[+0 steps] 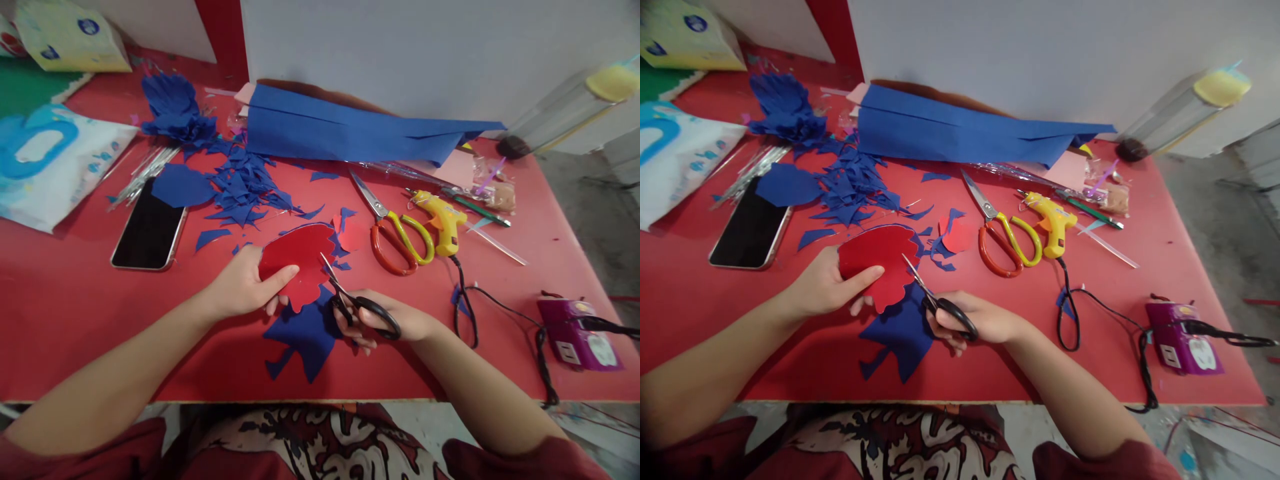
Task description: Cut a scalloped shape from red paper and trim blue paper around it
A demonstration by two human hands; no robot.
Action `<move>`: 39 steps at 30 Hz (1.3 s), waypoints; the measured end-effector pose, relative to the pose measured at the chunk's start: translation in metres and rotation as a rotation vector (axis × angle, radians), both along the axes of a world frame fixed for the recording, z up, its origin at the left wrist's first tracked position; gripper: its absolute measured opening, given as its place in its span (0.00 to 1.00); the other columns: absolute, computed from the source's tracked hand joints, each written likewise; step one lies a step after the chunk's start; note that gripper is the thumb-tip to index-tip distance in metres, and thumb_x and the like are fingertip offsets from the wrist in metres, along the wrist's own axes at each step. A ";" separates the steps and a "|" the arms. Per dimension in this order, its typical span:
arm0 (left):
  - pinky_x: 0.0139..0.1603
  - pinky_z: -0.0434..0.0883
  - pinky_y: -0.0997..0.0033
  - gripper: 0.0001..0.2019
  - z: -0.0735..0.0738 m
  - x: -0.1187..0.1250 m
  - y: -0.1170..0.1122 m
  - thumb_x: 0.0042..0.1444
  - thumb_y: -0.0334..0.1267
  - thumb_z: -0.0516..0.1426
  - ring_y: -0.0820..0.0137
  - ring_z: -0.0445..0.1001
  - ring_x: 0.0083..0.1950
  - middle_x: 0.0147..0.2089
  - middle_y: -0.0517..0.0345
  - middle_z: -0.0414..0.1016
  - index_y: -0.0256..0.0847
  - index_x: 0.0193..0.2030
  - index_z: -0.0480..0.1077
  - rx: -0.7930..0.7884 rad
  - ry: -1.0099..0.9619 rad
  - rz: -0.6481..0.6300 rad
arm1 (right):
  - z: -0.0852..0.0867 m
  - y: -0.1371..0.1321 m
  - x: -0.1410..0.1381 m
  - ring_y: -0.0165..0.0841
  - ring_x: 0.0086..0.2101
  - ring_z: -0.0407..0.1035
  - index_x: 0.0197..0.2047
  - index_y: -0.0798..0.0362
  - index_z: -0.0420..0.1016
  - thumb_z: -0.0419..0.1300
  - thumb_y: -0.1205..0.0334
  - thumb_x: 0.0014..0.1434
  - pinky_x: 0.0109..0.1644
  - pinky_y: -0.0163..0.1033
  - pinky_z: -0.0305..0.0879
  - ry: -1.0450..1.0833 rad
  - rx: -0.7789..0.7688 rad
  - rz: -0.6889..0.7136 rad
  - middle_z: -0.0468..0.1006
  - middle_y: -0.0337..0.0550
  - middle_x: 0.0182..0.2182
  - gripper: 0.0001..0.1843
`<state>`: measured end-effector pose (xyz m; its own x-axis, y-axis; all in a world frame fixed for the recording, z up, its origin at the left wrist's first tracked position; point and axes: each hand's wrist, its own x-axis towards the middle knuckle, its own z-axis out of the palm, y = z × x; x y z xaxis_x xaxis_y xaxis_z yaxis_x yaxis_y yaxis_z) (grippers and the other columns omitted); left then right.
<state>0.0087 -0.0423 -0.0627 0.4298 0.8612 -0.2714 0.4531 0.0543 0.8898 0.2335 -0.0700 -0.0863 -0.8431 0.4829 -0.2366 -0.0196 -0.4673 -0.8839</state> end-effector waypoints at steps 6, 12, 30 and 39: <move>0.17 0.67 0.81 0.19 0.000 0.000 0.001 0.52 0.40 0.51 0.77 0.66 0.12 0.08 0.61 0.65 0.38 0.13 0.65 0.007 -0.009 0.000 | -0.003 -0.002 -0.002 0.20 0.16 0.54 0.24 0.55 0.57 0.53 0.37 0.53 0.17 0.30 0.61 -0.003 0.007 -0.035 0.57 0.31 0.19 0.27; 0.16 0.67 0.81 0.20 -0.002 -0.001 0.000 0.52 0.42 0.51 0.76 0.66 0.11 0.08 0.59 0.65 0.37 0.12 0.64 0.016 0.002 0.023 | -0.007 -0.004 -0.004 0.19 0.16 0.53 0.25 0.56 0.57 0.53 0.38 0.54 0.19 0.30 0.62 0.020 -0.001 -0.062 0.55 0.30 0.19 0.27; 0.15 0.65 0.83 0.19 -0.002 -0.001 -0.001 0.53 0.40 0.52 0.78 0.64 0.10 0.09 0.61 0.65 0.36 0.13 0.65 -0.045 -0.076 -0.008 | -0.005 -0.005 -0.004 0.20 0.16 0.54 0.28 0.57 0.60 0.53 0.40 0.55 0.19 0.30 0.61 0.089 -0.012 -0.055 0.58 0.32 0.20 0.26; 0.16 0.66 0.82 0.19 -0.003 -0.001 0.000 0.53 0.39 0.52 0.78 0.65 0.11 0.07 0.61 0.63 0.37 0.12 0.64 -0.019 -0.075 -0.006 | -0.007 -0.005 -0.003 0.19 0.15 0.52 0.27 0.57 0.60 0.54 0.40 0.55 0.18 0.29 0.61 0.077 -0.033 -0.056 0.57 0.30 0.19 0.25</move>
<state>0.0074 -0.0426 -0.0654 0.4550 0.8534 -0.2543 0.3858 0.0685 0.9200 0.2304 -0.0748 -0.0936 -0.8315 0.5226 -0.1886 -0.1138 -0.4925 -0.8628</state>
